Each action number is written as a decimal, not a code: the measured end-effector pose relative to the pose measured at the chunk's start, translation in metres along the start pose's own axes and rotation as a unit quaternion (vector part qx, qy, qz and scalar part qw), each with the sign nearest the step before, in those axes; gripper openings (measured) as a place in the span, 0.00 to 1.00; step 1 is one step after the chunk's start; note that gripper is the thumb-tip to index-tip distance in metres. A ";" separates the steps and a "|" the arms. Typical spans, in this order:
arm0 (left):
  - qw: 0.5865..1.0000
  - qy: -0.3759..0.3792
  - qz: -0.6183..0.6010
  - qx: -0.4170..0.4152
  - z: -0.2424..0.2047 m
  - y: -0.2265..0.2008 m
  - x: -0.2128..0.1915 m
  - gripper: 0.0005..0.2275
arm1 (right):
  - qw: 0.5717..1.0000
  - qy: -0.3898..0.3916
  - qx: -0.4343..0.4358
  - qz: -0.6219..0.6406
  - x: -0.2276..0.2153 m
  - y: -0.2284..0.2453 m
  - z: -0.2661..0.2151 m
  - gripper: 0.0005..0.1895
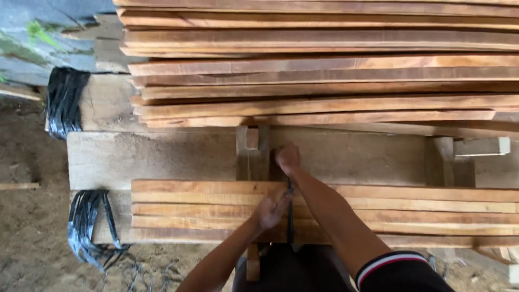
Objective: The person is bundling several thin wood planks together using black plastic or rubber straps on a workbench.
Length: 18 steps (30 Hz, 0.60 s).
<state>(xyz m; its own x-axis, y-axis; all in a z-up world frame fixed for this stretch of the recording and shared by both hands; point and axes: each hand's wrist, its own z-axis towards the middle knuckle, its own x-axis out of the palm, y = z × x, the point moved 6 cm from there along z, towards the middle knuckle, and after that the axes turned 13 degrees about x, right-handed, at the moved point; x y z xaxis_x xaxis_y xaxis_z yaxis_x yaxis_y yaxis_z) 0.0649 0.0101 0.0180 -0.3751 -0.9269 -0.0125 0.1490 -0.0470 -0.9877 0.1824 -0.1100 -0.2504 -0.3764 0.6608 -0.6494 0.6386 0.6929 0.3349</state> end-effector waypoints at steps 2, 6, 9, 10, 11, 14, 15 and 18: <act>1.000 -0.006 0.005 0.007 -0.002 -0.009 -0.001 0.12 | 1.000 -0.005 0.020 0.019 -0.006 0.005 -0.019 0.11; 0.994 -0.012 0.039 -0.099 -0.018 0.025 0.006 0.17 | 0.994 -0.030 -0.021 0.101 -0.046 0.043 -0.043 0.16; 0.995 -0.069 0.028 -0.072 -0.022 0.023 0.004 0.16 | 0.975 -0.023 -0.024 0.219 -0.036 0.021 -0.022 0.17; 0.995 -0.067 0.029 -0.068 -0.021 0.024 0.007 0.16 | 0.974 -0.026 -0.026 0.221 -0.044 0.016 -0.025 0.17; 0.994 -0.098 0.005 -0.051 -0.021 0.024 0.005 0.18 | 0.980 0.011 0.015 0.200 -0.044 0.008 -0.028 0.18; 0.988 -0.151 0.005 -0.003 -0.017 0.012 0.004 0.19 | 0.978 0.117 0.068 0.157 -0.044 -0.002 -0.057 0.22; 0.984 -0.176 0.028 0.029 -0.012 0.004 0.003 0.18 | 0.971 0.184 0.080 0.132 -0.042 -0.001 -0.071 0.30; 0.980 -0.181 0.029 0.077 -0.018 0.007 -0.001 0.17 | 0.948 0.097 0.077 0.294 -0.077 -0.003 -0.082 0.22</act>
<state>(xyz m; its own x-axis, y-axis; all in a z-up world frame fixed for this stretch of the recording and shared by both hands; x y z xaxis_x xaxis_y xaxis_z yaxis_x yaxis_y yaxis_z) 0.0498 0.0173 0.0086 -0.0173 -0.9997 0.0149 0.3083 -0.0196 -0.9511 0.1543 -0.1391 -0.1458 -0.0307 0.9705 -0.2390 0.8612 0.1470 0.4866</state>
